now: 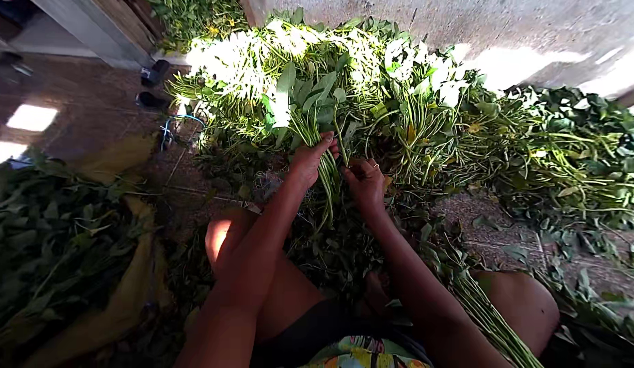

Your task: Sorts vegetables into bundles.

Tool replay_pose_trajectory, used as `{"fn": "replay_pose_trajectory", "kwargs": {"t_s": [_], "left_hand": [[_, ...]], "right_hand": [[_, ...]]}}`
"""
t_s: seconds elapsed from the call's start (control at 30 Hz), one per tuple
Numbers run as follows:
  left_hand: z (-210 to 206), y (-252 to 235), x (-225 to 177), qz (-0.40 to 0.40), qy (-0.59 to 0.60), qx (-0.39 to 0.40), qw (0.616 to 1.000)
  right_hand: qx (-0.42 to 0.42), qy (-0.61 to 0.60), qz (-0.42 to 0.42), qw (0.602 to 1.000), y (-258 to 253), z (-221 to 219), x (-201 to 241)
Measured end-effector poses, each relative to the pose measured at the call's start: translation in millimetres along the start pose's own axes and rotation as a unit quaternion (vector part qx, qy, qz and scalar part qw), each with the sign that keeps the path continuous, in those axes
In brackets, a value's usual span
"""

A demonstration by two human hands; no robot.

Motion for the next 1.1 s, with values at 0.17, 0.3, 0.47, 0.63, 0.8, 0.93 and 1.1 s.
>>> {"fn": "replay_pose_trajectory", "kwargs": {"t_s": [0.17, 0.3, 0.47, 0.63, 0.8, 0.93, 1.1], "left_hand": [[3, 0, 4, -0.029, -0.038, -0.013, 0.999], [2, 1, 2, -0.08, -0.014, 0.001, 0.997], [0, 6, -3, -0.086, -0.017, 0.017, 0.996], [5, 6, -4, -0.065, 0.017, 0.041, 0.997], [9, 8, -7, -0.054, 0.023, 0.033, 0.998], [9, 9, -4, -0.066, 0.007, -0.019, 0.998], [27, -2, -30, -0.077, 0.057, -0.059, 0.994]], "right_hand": [[0.043, 0.072, 0.055, 0.995, 3, 0, 8], [0.053, 0.087, 0.033, 0.994, 6, 3, 17], [0.089, 0.096, 0.022, 0.991, -1, -1, 33], [0.245, -0.013, -0.094, 0.965, -26, 11, 34], [0.322, -0.037, -0.132, 0.937, -29, 14, 29], [0.327, -0.06, -0.163, 0.929, -12, 21, 23], [0.338, -0.077, -0.228, 0.91, 40, 44, 6]]}}
Point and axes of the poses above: each hand's wrist, its own y-axis away from the middle knuckle, its own z-axis out of the back of the hand, x = y × z, the point moved 2 cm from there along -y, towards the middle knuckle, and after that the axes turned 14 degrees about z, right-handed, at the moved point
